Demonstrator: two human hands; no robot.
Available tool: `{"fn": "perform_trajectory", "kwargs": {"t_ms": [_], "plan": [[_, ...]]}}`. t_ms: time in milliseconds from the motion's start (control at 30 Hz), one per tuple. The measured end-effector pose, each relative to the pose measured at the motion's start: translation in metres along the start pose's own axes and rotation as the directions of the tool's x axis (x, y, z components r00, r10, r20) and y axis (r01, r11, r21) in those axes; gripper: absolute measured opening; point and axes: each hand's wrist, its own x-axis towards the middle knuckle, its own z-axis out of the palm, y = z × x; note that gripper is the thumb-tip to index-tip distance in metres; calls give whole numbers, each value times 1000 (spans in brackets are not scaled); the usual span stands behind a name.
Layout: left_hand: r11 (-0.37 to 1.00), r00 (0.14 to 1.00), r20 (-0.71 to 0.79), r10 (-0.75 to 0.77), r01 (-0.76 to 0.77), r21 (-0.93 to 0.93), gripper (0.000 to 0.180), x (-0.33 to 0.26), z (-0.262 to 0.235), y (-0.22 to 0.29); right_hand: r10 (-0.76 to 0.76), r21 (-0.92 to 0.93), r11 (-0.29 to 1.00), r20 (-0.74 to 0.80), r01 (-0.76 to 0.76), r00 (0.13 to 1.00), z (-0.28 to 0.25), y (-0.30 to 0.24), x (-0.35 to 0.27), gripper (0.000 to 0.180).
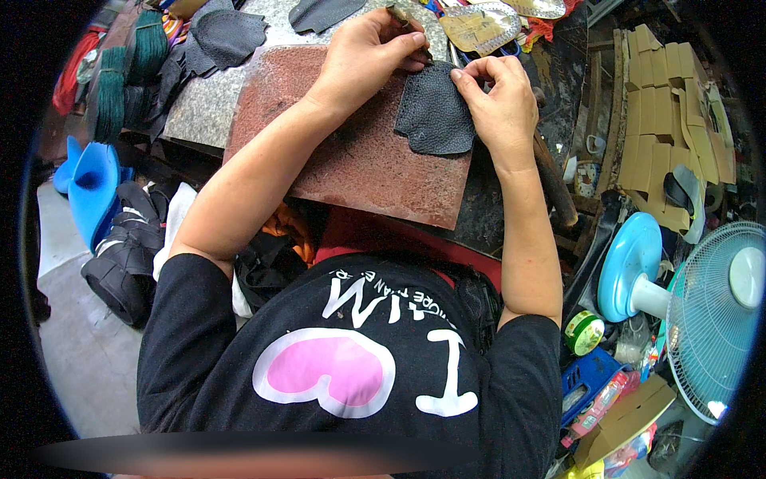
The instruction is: The person repeatedly strikes a small black leather piece with a hammer on a workbench, adjusting its position between strikes. The person occasionally lifts and turns the piece to check its shape.
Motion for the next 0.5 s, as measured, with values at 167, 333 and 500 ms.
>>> {"fn": "perform_trajectory", "kwargs": {"t_ms": [167, 333, 500], "plan": [[996, 998, 25, -63, 64, -58, 22, 0, -6, 4, -94, 163, 981, -80, 106, 992, -5, -7, -7, 15], [990, 977, 195, 86, -106, 93, 22, 4, -8, 1, 51, 587, 805, 72, -84, 996, -8, -8, -9, 10], [991, 932, 340, -128, 137, -3, 31, 4, -11, 6, 152, 674, 708, 143, -208, 978, -12, -14, -6, 15]]}}
